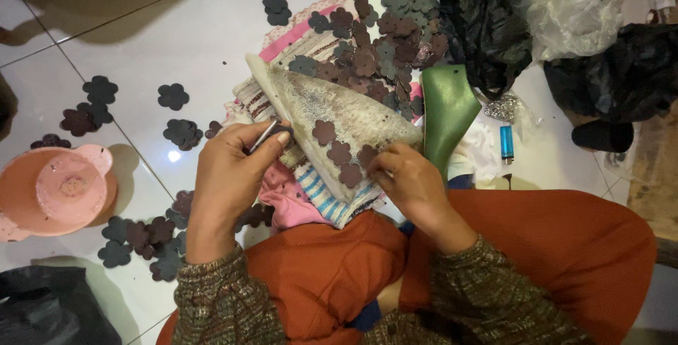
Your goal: The person sits on the floor and uses a metal rod to punch holes into flower-shaped rubber pieces. They then insert these pieces into a green shoe last, arranging them in rows along the side of the last.
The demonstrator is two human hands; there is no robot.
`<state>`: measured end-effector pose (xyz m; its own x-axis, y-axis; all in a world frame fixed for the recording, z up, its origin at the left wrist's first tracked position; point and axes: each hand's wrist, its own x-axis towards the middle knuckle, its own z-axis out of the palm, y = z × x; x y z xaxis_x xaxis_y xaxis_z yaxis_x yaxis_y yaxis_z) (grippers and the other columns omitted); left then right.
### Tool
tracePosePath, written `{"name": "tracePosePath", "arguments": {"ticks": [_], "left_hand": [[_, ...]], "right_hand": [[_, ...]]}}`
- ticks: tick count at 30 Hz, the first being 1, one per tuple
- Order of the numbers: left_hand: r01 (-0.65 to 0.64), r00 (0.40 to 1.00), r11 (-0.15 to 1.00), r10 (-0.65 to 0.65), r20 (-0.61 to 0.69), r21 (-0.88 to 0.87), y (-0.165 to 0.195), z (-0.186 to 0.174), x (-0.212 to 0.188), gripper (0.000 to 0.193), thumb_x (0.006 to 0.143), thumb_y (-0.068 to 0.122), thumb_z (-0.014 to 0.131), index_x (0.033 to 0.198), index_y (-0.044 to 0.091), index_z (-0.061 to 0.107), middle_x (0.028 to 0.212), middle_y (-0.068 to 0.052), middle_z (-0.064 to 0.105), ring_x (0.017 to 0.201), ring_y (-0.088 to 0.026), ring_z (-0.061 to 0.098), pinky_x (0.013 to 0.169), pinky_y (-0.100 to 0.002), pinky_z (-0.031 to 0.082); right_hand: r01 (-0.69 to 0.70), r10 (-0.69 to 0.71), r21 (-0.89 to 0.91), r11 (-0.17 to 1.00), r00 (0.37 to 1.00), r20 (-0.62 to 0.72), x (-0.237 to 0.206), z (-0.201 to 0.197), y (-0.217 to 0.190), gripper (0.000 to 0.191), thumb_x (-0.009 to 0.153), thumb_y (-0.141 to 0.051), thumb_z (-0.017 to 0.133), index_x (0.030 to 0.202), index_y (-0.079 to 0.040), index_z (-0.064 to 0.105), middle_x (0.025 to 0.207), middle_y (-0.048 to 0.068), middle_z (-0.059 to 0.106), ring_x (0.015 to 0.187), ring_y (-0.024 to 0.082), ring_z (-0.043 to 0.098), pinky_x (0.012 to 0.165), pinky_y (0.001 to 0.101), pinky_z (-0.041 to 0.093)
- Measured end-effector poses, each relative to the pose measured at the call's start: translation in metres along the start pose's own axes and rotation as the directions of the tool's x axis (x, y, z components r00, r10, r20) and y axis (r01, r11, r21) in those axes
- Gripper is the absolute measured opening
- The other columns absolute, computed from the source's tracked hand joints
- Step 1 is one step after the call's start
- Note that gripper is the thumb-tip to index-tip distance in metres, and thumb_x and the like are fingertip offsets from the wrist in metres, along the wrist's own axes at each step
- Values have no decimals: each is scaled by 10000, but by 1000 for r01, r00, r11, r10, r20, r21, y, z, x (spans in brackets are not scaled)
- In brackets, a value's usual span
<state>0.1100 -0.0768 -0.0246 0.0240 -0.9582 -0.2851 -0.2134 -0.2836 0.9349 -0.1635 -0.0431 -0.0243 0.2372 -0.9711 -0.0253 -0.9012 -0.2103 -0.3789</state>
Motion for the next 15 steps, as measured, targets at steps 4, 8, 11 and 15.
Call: {"name": "tracePosePath", "arguments": {"ticks": [4, 8, 11, 15], "left_hand": [[74, 997, 997, -75, 30, 38, 10, -1, -3, 271, 860, 266, 756, 1097, 145, 808, 906, -18, 783, 785, -80, 671, 701, -262, 514], [133, 990, 990, -135, 46, 38, 16, -1, -4, 272, 885, 237, 742, 1127, 135, 810, 822, -37, 752, 680, -85, 602, 615, -265, 486], [222, 969, 975, -219, 114, -17, 16, 0, -4, 291, 874, 209, 714, 1142, 143, 806, 810, 17, 762, 617, -67, 615, 580, -250, 500], [190, 964, 972, -157, 216, -140, 11, 3, -3, 334, 858, 181, 751, 1181, 103, 780, 835, 46, 737, 630, -33, 612, 576, -218, 517]], "right_hand": [[-142, 135, 60, 988, 985, 106, 4, -3, 6, 99, 853, -72, 703, 932, -119, 741, 980, 39, 712, 818, 203, 716, 733, 335, 574], [-172, 175, 94, 981, 984, -32, 7, -3, 11, 179, 886, -55, 680, 1045, -91, 752, 1002, 73, 689, 843, 219, 698, 708, 350, 565], [-158, 151, -136, 978, 987, -57, 10, -3, 12, 95, 915, -73, 693, 962, -105, 769, 990, 57, 694, 853, 224, 688, 711, 352, 561], [-212, 210, -47, 976, 977, -48, 15, -1, 1, 97, 946, -52, 658, 1021, -59, 719, 1013, 66, 677, 874, 184, 685, 762, 295, 590]]}}
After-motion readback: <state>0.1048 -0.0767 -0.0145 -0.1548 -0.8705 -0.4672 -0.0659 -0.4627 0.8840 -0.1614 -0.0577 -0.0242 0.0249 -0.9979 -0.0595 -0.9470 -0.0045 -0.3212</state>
